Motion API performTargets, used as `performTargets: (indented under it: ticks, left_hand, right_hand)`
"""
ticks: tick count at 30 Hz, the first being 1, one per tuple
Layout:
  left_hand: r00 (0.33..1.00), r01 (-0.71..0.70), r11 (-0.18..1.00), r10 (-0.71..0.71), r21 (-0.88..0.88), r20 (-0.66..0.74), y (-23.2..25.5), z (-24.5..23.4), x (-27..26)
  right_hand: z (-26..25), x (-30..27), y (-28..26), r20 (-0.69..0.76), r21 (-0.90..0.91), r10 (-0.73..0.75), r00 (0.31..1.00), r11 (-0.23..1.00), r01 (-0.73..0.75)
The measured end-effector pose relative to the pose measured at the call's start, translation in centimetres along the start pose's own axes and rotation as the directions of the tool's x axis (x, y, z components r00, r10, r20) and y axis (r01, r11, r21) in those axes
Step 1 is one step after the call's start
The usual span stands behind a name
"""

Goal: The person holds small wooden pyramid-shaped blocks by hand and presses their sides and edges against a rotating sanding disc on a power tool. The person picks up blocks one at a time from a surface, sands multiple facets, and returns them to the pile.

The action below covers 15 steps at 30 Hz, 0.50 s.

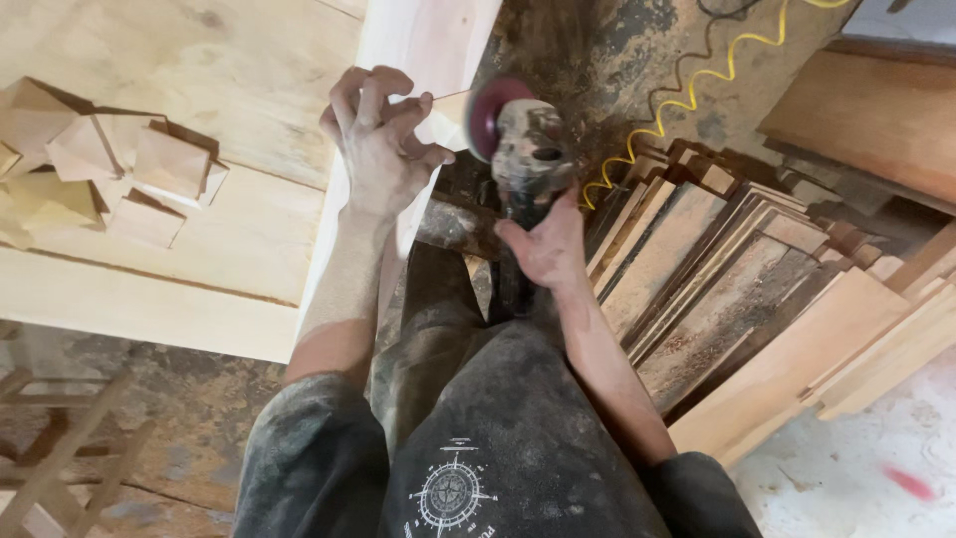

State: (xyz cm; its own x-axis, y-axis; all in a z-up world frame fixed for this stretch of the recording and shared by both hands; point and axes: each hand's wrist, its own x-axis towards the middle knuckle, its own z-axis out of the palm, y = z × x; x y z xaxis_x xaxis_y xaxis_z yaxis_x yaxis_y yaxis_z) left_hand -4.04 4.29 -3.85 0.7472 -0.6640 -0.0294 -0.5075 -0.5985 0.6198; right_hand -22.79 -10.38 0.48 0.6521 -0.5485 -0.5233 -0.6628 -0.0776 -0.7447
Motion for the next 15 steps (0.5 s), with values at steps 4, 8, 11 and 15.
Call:
performTargets:
  ticks: [4,8,11,15]
  left_hand:
    - [1.000,-0.011,0.999,0.010,0.049,0.014,0.4,-0.3,-0.1]
    - [0.981,-0.190,0.961,0.193,0.199,0.004,0.2,0.3,1.0]
    - [0.969,-0.245,0.936,0.233,0.253,0.077,0.3,0.2,2.5]
    - [0.976,-0.193,0.973,0.178,0.125,0.123,0.2,-0.5,2.7]
  right_hand:
    - [-1.3,0.1,3.3,-0.016,-0.065,-0.087,0.996,0.994,0.086]
    - [-1.9,0.7,6.2,0.078,0.380,0.186,0.979,0.903,-0.202]
    - [-2.7,-0.7,7.7,0.309,0.737,0.273,0.911,0.537,-0.411]
    - [-1.6,-1.4,8.4,0.496,0.839,0.133,0.858,0.182,-0.513]
